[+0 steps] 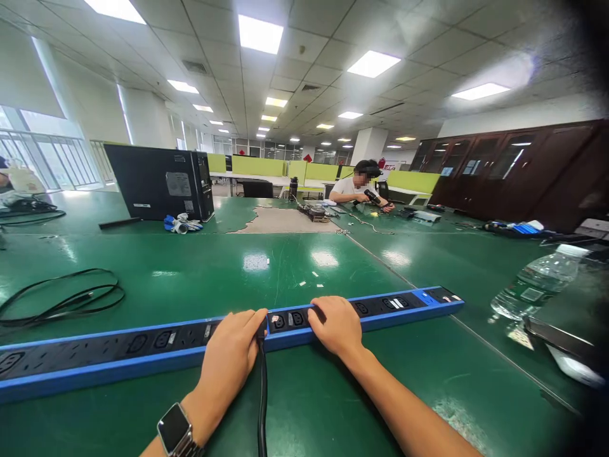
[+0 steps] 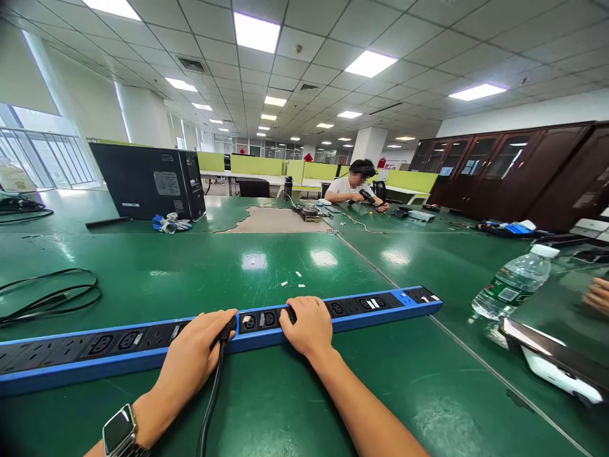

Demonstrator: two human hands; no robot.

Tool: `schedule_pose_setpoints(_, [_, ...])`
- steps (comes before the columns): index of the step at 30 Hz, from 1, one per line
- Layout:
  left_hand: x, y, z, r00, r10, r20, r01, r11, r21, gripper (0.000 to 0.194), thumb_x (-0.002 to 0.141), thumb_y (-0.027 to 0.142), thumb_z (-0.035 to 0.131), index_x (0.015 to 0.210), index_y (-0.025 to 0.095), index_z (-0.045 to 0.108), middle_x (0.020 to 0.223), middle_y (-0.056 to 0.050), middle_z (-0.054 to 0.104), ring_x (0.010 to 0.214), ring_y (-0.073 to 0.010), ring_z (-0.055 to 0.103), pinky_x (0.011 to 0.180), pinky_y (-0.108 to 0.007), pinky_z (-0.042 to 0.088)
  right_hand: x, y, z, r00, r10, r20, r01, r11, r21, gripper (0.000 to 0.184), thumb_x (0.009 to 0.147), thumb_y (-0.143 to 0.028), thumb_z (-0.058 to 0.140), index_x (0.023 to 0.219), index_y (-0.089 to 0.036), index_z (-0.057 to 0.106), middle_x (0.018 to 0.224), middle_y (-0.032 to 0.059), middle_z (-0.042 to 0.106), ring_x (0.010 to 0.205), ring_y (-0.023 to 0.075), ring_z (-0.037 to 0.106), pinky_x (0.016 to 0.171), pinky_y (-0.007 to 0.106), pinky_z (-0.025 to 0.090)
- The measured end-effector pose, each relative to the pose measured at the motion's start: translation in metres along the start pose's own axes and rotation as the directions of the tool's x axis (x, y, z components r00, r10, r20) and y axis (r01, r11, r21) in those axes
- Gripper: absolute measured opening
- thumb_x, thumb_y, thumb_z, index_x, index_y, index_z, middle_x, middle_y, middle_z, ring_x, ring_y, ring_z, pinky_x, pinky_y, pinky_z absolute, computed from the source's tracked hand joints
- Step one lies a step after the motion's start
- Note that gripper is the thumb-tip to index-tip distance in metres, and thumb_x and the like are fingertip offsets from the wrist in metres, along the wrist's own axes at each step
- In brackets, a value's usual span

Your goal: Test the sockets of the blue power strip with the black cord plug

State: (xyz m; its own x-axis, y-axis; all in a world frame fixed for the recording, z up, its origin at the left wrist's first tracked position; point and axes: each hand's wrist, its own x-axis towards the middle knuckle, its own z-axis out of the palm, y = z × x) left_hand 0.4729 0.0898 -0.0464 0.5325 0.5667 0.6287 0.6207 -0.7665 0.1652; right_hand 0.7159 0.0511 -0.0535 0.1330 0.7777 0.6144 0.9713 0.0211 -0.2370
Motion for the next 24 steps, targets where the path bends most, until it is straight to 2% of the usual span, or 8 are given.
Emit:
schedule_pose_setpoints(5, [-0.005,-0.007,0.003,0.997,0.034,-0.068,-0.032,0.999,0.028,0.047,0.087,0.014,0.046,0.133,0.022,0.051,0.114,-0.007,0.07,0.104,-0.0219,0.064,0.094,-0.04,0.049,-0.004,-0.041,0.0,0.991,-0.133,-0.029,0.135,0.988,0.069,0.037,0.081,-0.037,0.055,0.112,-0.021,0.063,0.105,0.0068,0.068,0.098,0.0224,0.056,0.089,0.038,0.039])
schedule_pose_setpoints(8, [-0.011,-0.013,0.005,0.996,-0.007,-0.088,0.015,0.996,0.088,0.061,0.084,0.017,0.047,0.144,0.015,0.035,0.122,-0.013,0.067,0.11,-0.025,0.063,0.099,-0.045,0.045,-0.004,-0.079,0.008,0.966,-0.258,0.008,0.253,0.951,0.175,0.046,0.072,-0.038,0.061,0.116,-0.023,0.061,0.094,0.0043,0.065,0.087,0.0213,0.055,0.08,0.037,0.039])
schedule_pose_setpoints(10, [-0.015,-0.016,0.005,0.999,0.009,-0.049,-0.004,0.993,0.117,0.067,0.081,0.018,0.048,0.145,0.013,0.032,0.128,-0.015,0.063,0.116,-0.0265,0.06,0.102,-0.047,0.043,-0.002,-0.097,0.014,0.959,-0.284,0.016,0.276,0.943,0.186,0.043,0.073,-0.039,0.061,0.113,-0.024,0.062,0.088,0.0032,0.066,0.081,0.0209,0.054,0.075,0.036,0.038])
schedule_pose_setpoints(13, [-0.02,-0.02,0.005,0.999,0.033,0.0,-0.032,0.989,0.142,0.063,0.079,0.019,0.05,0.14,0.012,0.039,0.13,-0.016,0.062,0.118,-0.0272,0.06,0.103,-0.046,0.044,0.004,-0.106,0.015,0.96,-0.277,-0.04,0.279,0.935,0.218,0.027,0.082,-0.041,0.055,0.1,-0.023,0.065,0.079,0.0022,0.067,0.075,0.0196,0.057,0.071,0.033,0.039])
schedule_pose_setpoints(15, [-0.021,-0.021,0.005,1.0,0.018,0.0,-0.018,0.988,0.156,0.055,0.082,0.024,0.053,0.135,0.012,0.044,0.128,-0.016,0.063,0.115,-0.0278,0.062,0.101,-0.046,0.045,0.011,-0.097,0.009,0.976,-0.193,-0.101,0.213,0.944,0.253,0.026,0.089,-0.04,0.047,0.095,-0.022,0.065,0.079,0.0034,0.069,0.076,0.019,0.059,0.071,0.031,0.041])
schedule_pose_setpoints(18, [-0.019,-0.022,0.005,1.0,0.001,-0.005,0.0,0.988,0.152,0.052,0.086,0.033,0.057,0.133,0.015,0.045,0.126,-0.015,0.065,0.111,-0.028,0.064,0.101,-0.047,0.047,0.021,-0.063,-0.007,0.981,0.02,-0.191,0.037,0.957,0.288,0.036,0.096,-0.037,0.033,0.104,-0.018,0.063,0.093,0.0087,0.07,0.085,0.0194,0.063,0.078,0.031,0.045])
schedule_pose_setpoints(21, [-0.017,-0.019,0.003,1.0,-0.021,-0.02,0.023,0.992,0.128,0.052,0.084,0.035,0.061,0.131,0.016,0.047,0.125,-0.013,0.066,0.109,-0.028,0.065,0.101,-0.048,0.047,0.018,-0.02,-0.021,0.959,0.231,-0.166,-0.15,0.906,0.397,0.033,0.092,-0.043,0.043,0.103,-0.02,0.064,0.089,0.0053,0.071,0.079,0.0186,0.065,0.074,0.028,0.048])
schedule_pose_setpoints(24, [-0.014,-0.015,-0.002,0.999,-0.046,-0.025,0.049,0.994,0.1,0.047,0.082,0.034,0.063,0.125,0.019,0.051,0.118,-0.011,0.069,0.108,-0.0279,0.065,0.099,-0.047,0.048,0.006,0.005,-0.025,0.989,0.15,-0.006,-0.136,0.915,0.381,0.027,0.09,-0.04,0.047,0.096,-0.021,0.066,0.087,0.0032,0.072,0.077,0.018,0.066,0.074,0.027,0.048])
